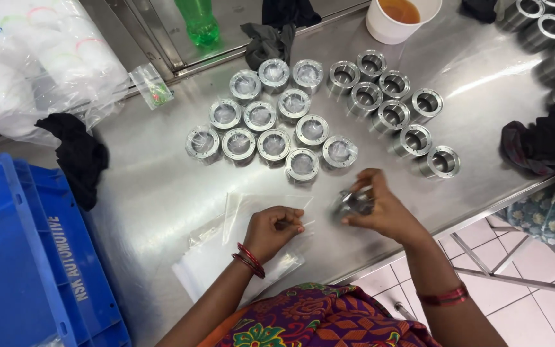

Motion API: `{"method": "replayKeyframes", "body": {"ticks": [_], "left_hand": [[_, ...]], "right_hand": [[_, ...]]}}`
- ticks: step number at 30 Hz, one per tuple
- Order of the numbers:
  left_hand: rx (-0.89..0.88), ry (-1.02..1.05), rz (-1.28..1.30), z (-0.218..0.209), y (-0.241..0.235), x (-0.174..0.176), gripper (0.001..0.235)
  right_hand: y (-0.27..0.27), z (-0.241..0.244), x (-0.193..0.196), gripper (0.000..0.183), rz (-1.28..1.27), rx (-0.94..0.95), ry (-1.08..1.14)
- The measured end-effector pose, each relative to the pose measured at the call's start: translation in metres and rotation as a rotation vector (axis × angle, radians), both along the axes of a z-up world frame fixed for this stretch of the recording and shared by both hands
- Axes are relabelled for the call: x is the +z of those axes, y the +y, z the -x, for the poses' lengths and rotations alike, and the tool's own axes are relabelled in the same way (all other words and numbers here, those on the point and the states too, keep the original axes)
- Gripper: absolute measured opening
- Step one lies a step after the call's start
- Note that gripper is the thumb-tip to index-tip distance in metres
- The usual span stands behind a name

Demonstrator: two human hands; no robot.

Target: Cleaning circular metal rings with a cloth and packing them into plastic bags and crates.

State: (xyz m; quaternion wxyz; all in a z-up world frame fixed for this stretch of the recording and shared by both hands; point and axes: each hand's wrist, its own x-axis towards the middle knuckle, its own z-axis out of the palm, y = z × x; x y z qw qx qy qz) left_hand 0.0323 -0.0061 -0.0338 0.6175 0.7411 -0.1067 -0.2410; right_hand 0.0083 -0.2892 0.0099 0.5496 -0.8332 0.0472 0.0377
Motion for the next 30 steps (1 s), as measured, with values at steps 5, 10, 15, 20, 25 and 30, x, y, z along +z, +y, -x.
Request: {"method": "replayKeyframes", "body": {"ticks": [5, 10, 15, 20, 25, 30], "left_hand": [[-0.103, -0.03, 0.237, -0.009, 0.003, -0.002, 0.008], [-0.226, -0.253, 0.239, -0.017, 0.005, 0.067, 0.023], [-0.049, -0.354, 0.17, -0.019, 0.012, 0.106, 0.009], [-0.014, 0.016, 0.027, -0.009, 0.016, 0.089, 0.021], [-0.027, -0.373, -0.259, -0.019, 0.006, 0.042, 0.069], [-0.073, -0.405, -0.582, -0.029, -0.011, 0.023, 0.018]], "right_hand": [[0.033, -0.022, 0.001, 0.082, -0.018, 0.301, 0.42], [0.025, -0.022, -0.007, 0.064, -0.41, 0.14, 0.481], [0.065, -0.003, -0.054, 0.053, 0.141, 0.612, 0.298], [0.1, -0.004, -0.025, 0.042, 0.034, 0.107, -0.171], [0.093, -0.004, -0.05, 0.025, 0.329, 0.032, -0.201], [0.069, -0.006, -0.019, 0.037, -0.011, 0.394, -0.159]]}}
